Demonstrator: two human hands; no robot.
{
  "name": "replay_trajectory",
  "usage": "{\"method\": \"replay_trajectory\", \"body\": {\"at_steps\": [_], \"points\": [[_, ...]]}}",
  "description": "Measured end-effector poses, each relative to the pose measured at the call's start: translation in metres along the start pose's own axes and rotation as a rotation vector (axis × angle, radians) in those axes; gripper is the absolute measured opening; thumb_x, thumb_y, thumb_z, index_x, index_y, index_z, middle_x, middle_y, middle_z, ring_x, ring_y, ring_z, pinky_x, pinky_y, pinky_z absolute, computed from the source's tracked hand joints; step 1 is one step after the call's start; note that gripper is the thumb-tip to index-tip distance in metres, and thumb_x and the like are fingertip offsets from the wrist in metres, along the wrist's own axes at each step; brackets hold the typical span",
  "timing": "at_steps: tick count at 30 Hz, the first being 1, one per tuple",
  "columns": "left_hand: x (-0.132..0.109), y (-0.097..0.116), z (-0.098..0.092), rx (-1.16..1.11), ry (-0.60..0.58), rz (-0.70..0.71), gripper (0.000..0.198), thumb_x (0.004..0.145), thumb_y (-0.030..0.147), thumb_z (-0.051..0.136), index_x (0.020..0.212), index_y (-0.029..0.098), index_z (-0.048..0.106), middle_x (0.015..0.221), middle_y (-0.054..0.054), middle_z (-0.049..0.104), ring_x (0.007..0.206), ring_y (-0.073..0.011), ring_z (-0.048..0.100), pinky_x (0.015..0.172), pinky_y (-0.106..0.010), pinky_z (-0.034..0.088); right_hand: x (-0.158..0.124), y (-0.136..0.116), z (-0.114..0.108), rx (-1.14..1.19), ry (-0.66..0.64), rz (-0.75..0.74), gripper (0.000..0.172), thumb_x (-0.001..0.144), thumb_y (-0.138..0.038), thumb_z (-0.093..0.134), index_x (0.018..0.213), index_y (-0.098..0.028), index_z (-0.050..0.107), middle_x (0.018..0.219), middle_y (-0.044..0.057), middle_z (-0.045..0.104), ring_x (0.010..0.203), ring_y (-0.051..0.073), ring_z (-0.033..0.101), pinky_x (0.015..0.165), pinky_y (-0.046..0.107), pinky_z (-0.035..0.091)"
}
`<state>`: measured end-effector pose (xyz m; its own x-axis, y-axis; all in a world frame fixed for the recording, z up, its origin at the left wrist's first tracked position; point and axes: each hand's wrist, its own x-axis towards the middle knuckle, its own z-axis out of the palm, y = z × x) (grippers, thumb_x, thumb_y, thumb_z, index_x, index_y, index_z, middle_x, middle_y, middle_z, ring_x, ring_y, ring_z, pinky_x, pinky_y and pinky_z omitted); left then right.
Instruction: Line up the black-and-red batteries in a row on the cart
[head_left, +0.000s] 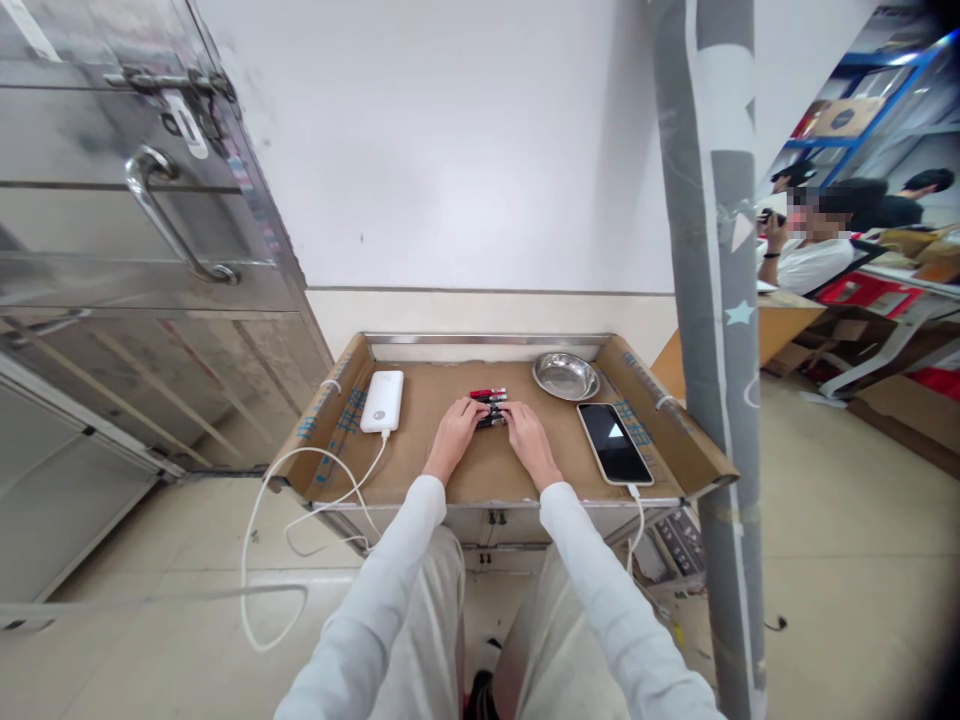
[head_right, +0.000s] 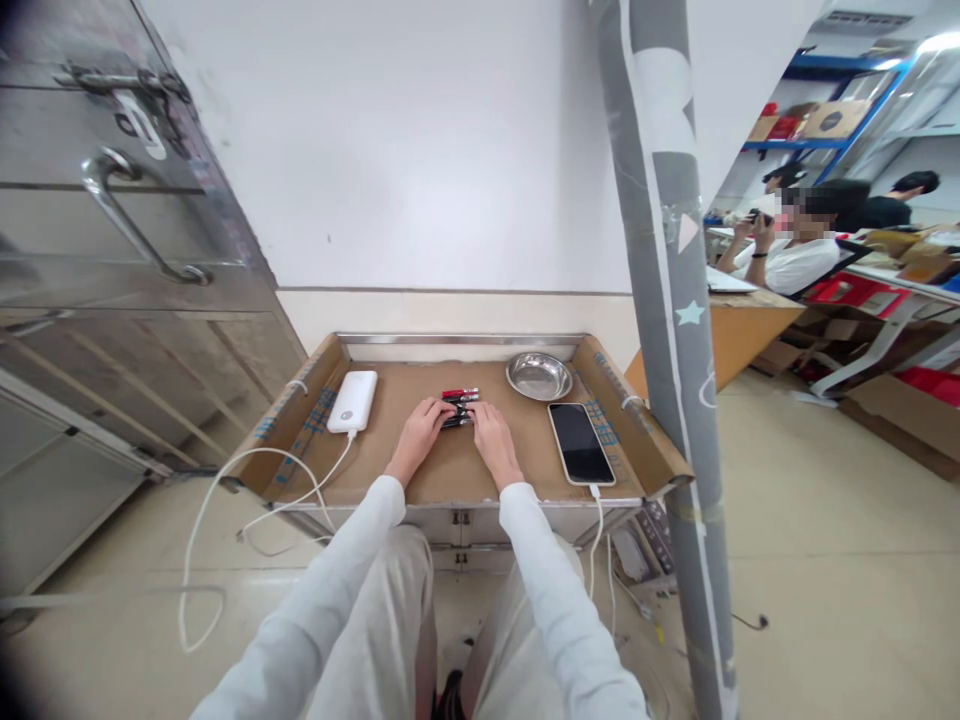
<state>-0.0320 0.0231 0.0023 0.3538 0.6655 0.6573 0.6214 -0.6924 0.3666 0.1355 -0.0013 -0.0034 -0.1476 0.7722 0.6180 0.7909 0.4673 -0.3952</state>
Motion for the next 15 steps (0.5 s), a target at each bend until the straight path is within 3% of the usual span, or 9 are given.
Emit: {"method": "replay_trajectory", "body": {"at_steps": [15], "points": [[-0.0014, 0.0033, -0.0029, -0.108, -0.019, -0.005, 0.016, 0.094, 0.027, 0.039, 0.095, 0.019, 0.054, 0.089, -0.004, 0.060, 0.086, -0.0153, 0.056, 0.084, -0.030, 0.046, -0.0028, -0.0013, -0.0025, 0.198, -0.044, -0.039, 0.024, 0.095, -0.028, 0.037, 0.110, -0.023, 0.056, 0.102, 0.006, 0.062, 0.096, 0.020, 0.058, 0.090, 0.037, 0.046]]}}
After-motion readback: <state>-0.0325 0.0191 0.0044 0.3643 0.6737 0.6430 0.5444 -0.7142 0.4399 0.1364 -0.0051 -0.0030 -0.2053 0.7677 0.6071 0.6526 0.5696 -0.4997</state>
